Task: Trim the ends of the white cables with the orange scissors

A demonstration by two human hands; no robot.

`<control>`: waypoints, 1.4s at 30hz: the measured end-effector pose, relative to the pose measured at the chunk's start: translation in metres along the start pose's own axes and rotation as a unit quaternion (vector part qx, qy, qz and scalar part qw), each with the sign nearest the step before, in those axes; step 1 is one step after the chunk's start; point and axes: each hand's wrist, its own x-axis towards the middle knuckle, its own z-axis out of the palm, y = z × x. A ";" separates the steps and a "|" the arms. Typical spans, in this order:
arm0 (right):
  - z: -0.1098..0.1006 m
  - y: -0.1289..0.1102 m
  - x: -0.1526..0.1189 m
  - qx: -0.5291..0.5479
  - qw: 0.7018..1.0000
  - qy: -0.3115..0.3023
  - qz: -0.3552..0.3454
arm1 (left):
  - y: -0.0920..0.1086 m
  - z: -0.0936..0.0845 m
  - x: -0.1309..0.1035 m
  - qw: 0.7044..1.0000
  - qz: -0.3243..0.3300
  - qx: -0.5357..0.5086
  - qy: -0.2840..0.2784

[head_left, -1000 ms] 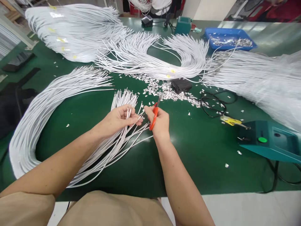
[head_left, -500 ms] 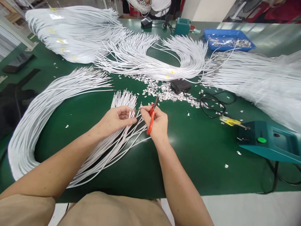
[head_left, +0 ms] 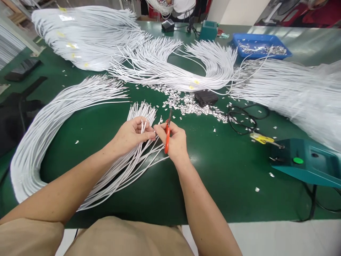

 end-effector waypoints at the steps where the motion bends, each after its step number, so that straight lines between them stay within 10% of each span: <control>1: 0.000 0.000 0.000 0.007 1.000 -0.002 0.013 | 0.000 0.001 0.000 1.000 0.003 -0.011 0.004; 7: -0.002 0.000 0.002 0.040 0.997 -0.025 0.065 | -0.006 0.000 0.000 0.998 0.024 -0.058 0.021; 16: -0.014 0.011 0.007 -0.309 0.949 -0.060 -0.017 | -0.007 -0.004 0.004 0.997 0.028 -0.070 0.030; 25: -0.012 0.010 0.006 -0.418 0.901 -0.088 -0.074 | -0.009 -0.005 0.003 0.997 0.051 -0.050 0.023; 36: -0.011 0.011 0.005 -0.400 0.910 -0.088 -0.066 | -0.005 -0.005 0.004 0.998 0.051 -0.010 0.042; 42: -0.014 0.003 0.007 -0.140 0.988 -0.058 0.008 | -0.005 -0.003 0.003 0.997 0.050 0.010 0.054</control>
